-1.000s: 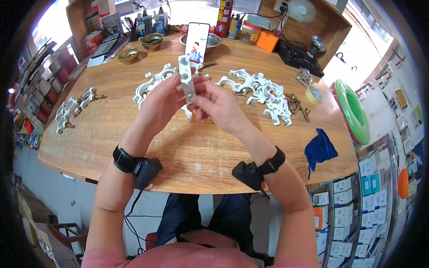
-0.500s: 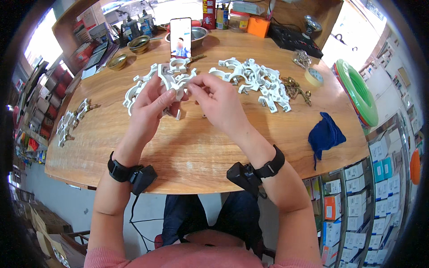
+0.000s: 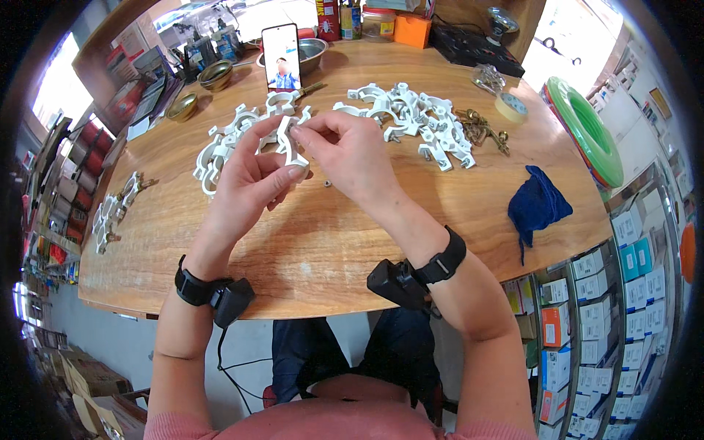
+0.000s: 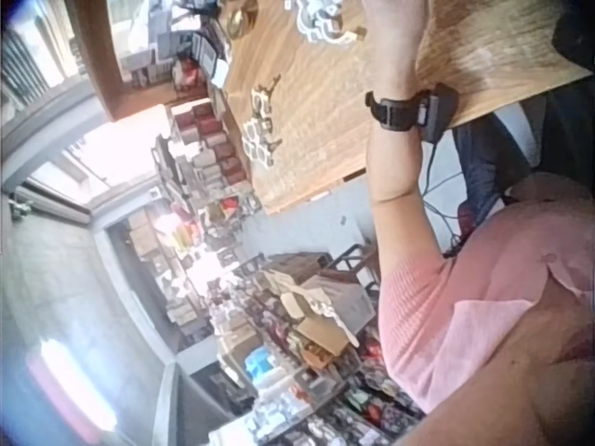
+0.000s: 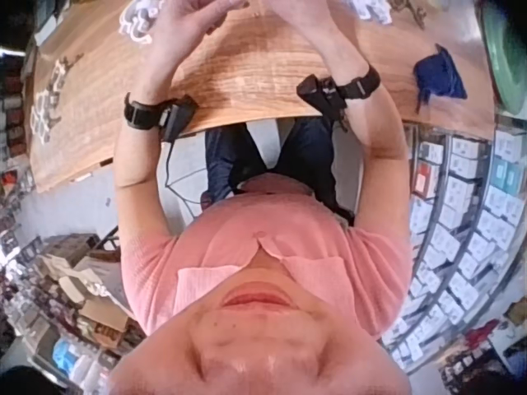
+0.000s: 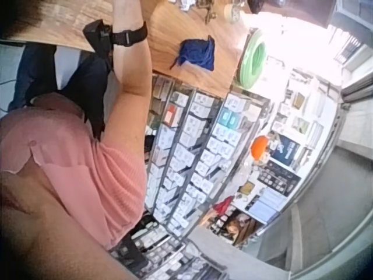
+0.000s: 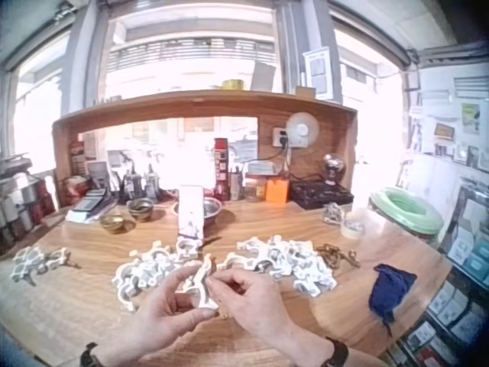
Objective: The person assembles white plastic hardware components by hand on a wooden table, inserting metal bolts and nuts into the pieces and fitting them together.
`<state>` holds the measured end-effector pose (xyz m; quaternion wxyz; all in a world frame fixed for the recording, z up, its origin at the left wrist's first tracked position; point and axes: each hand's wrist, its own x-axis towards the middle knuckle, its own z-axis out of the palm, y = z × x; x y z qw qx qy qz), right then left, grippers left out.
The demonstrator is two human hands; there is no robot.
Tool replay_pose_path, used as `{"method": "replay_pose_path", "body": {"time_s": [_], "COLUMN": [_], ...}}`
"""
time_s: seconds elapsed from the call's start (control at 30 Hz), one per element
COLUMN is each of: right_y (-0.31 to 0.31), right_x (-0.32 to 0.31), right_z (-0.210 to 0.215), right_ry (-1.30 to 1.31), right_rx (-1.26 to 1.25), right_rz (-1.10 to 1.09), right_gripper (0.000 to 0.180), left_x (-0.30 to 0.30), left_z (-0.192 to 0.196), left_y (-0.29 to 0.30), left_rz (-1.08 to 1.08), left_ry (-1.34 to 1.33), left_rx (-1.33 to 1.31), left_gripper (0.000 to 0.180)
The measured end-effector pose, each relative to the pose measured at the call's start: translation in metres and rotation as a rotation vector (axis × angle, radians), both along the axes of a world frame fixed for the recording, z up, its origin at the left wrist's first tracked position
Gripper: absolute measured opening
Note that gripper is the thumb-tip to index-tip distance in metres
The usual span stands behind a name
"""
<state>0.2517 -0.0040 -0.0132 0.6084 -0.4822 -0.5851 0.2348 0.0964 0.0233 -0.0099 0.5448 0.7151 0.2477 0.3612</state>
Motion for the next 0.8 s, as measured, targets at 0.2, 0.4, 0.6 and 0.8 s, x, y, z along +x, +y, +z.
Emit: {"method": "replay_pose_path", "body": {"time_s": [0.2,0.4,0.6,0.8], "right_y": [0.001,-0.003,-0.005,-0.002], "right_x": [0.002,-0.005,-0.006,-0.004], "right_z": [0.001,0.000,0.003,-0.001], "right_ry": [0.075,0.055,0.109,0.025], "right_rx": [-0.106,0.097,0.098,0.065], "right_rz": [0.060,0.068,0.000,0.040], "right_gripper": [0.020,0.021,0.021,0.022], "left_x": [0.000,0.000,0.001,0.000], "left_z": [-0.002,-0.004,-0.008,-0.007], "left_y": [0.001,0.007,0.011,0.010], "left_rz": [0.075,0.145,0.142,0.141], "left_ry": [0.018,0.061,0.046,0.057], "left_rx": [0.069,0.051,0.053,0.029], "left_gripper": [0.059,0.058,0.059,0.059]}}
